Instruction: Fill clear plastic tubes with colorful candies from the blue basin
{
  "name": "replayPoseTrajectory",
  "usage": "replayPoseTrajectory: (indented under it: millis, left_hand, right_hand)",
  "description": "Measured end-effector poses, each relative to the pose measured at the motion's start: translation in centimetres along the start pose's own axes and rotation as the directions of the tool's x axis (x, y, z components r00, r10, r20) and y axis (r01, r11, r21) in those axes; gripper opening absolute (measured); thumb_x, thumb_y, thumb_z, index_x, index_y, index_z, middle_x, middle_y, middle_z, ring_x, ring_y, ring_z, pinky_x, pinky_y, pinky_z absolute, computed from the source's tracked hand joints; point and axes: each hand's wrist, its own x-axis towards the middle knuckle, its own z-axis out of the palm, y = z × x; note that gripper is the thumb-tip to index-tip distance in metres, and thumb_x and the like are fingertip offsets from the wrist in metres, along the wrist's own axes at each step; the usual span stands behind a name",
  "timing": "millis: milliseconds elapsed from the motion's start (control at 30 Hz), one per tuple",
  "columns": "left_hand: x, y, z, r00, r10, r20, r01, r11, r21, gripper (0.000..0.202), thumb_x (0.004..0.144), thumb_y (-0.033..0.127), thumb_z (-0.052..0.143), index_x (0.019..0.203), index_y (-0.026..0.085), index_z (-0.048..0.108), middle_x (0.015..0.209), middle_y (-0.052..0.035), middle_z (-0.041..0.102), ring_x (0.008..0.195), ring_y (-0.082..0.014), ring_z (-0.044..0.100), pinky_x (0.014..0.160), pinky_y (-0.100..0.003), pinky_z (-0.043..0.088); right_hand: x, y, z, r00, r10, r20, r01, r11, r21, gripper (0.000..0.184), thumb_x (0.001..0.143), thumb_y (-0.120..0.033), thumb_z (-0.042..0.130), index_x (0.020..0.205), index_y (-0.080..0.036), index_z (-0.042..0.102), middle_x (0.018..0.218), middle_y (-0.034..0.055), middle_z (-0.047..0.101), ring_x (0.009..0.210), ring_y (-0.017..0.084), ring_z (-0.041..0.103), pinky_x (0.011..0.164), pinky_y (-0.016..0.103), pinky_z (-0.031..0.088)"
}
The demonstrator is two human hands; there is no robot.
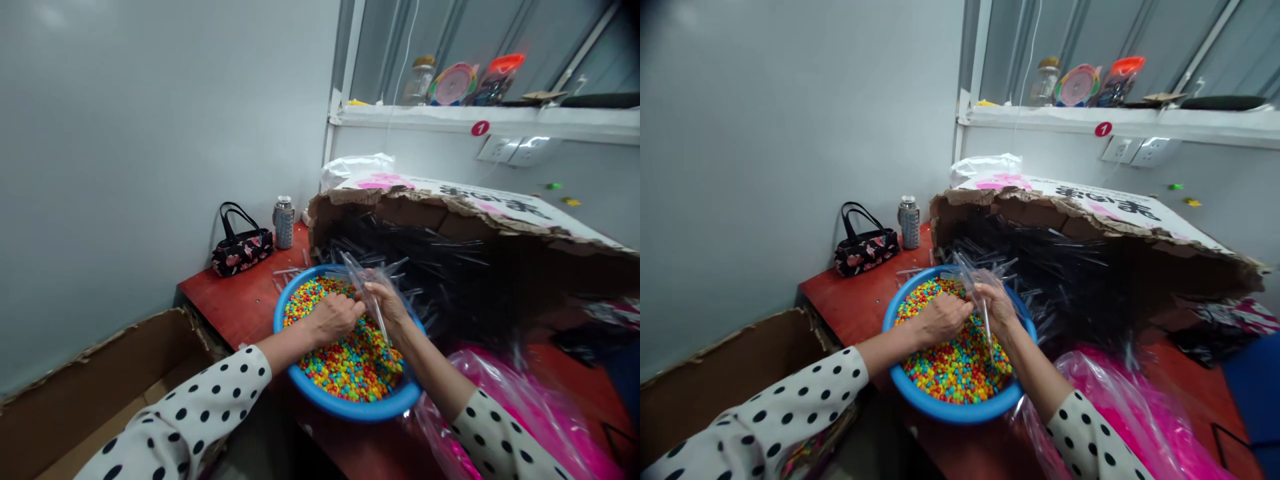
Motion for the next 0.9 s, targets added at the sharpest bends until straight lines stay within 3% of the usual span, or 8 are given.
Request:
replayPoseTrajectory:
  millis: [100,167,233,300,333,500,700,900]
  left_hand:
    - [-0.9,0.1,-0.9,0.948,-0.313,0.065,0.317,0.898,-0.306,0.016,0.075,0.014,0.047,0.089,0.017,0.052,0.074,-0.0032,0.06,0.066,-0.017,0.055,0.058,-0.028,0.039]
    - [-0.9,-0.1,-1.2,0.828,-0.538,0.155,0.529,0.662,-0.531,0.015,0.071,0.014,0.049,0.084,0.017,0.053,0.062,0.0005,0.055,0.058,-0.0147,0.053,0.054,-0.025,0.037]
    - [-0.5,-0.4,-1.3,0.704,-0.633,0.323,0.625,0.335,-0.705,0.014,0.071,0.017,0.048,0.083,0.017,0.053,0.052,0.0037,0.048,0.048,-0.0129,0.049,0.048,-0.023,0.035]
    - [-0.1,-0.5,-1.3,0.639,-0.616,0.46,0.63,0.077,-0.772,0.015,0.072,0.019,0.046,0.085,0.017,0.053,0.047,0.0058,0.045,0.039,-0.0115,0.045,0.042,-0.022,0.033]
    - [0.0,-0.6,-1.4,0.632,-0.609,0.479,0.616,0.02,-0.787,0.014,0.072,0.02,0.047,0.084,0.017,0.053,0.046,0.0062,0.044,0.036,-0.0106,0.043,0.04,-0.021,0.032]
    - [0.3,-0.9,-1.6,0.627,-0.737,0.253,0.457,0.084,-0.886,0.016,0.078,0.029,0.052,0.084,0.015,0.057,0.052,0.0035,0.052,0.039,-0.0088,0.045,0.04,-0.02,0.034]
    - [2.2,-1.1,-1.0,0.578,-0.769,0.273,0.302,-0.109,-0.947,0.04,0.075,0.053,0.059,0.085,0.014,0.056,0.046,0.0046,0.049,0.033,-0.0078,0.041,0.034,-0.019,0.028]
    - [3.3,0.1,-1.0,0.497,-0.785,0.37,0.137,-0.35,-0.927,0.039,0.064,0.05,0.07,0.07,0.016,0.052,0.045,0.007,0.044,0.031,-0.0036,0.034,0.031,-0.017,0.019]
  right_hand:
    - [0.2,-0.1,-0.1,0.998,0.016,-0.064,-0.01,0.995,0.094,0.038,0.057,-0.011,0.072,0.089,-0.025,0.057,0.078,-0.0055,0.068,0.061,0.013,0.064,0.053,0.023,0.054]
    - [0.3,-0.1,0.0,0.997,0.027,-0.07,-0.017,0.99,0.137,0.04,0.056,-0.009,0.072,0.089,-0.025,0.057,0.077,-0.0056,0.068,0.066,0.014,0.066,0.057,0.023,0.055]
    - [0.2,-0.1,0.0,0.997,0.038,-0.061,-0.029,0.989,0.142,0.042,0.056,-0.007,0.072,0.09,-0.025,0.056,0.076,-0.0052,0.067,0.069,0.014,0.066,0.058,0.024,0.056]
    - [0.1,-0.1,0.0,0.998,0.045,-0.048,-0.038,0.99,0.133,0.042,0.056,-0.007,0.072,0.091,-0.025,0.056,0.079,-0.0048,0.068,0.07,0.015,0.066,0.058,0.025,0.056]
    - [0.0,-0.1,0.0,0.998,0.047,-0.045,-0.041,0.991,0.128,0.042,0.056,-0.007,0.072,0.091,-0.025,0.057,0.08,-0.0047,0.068,0.071,0.014,0.067,0.059,0.025,0.056]
    - [-0.2,-0.2,0.1,0.998,0.044,-0.036,-0.041,0.996,0.082,0.043,0.055,-0.009,0.074,0.091,-0.025,0.058,0.087,-0.0046,0.067,0.072,0.014,0.066,0.059,0.024,0.055]
    - [-0.8,0.6,0.9,0.995,-0.103,-0.01,0.1,0.984,-0.149,0.051,0.049,-0.01,0.079,0.094,-0.024,0.059,0.088,-0.0027,0.067,0.074,0.016,0.065,0.061,0.026,0.053]
    - [-0.8,1.3,0.7,0.934,-0.331,0.13,0.355,0.835,-0.42,0.042,0.055,-0.017,0.079,0.093,-0.022,0.062,0.084,-0.0019,0.066,0.077,0.016,0.061,0.074,0.029,0.049]
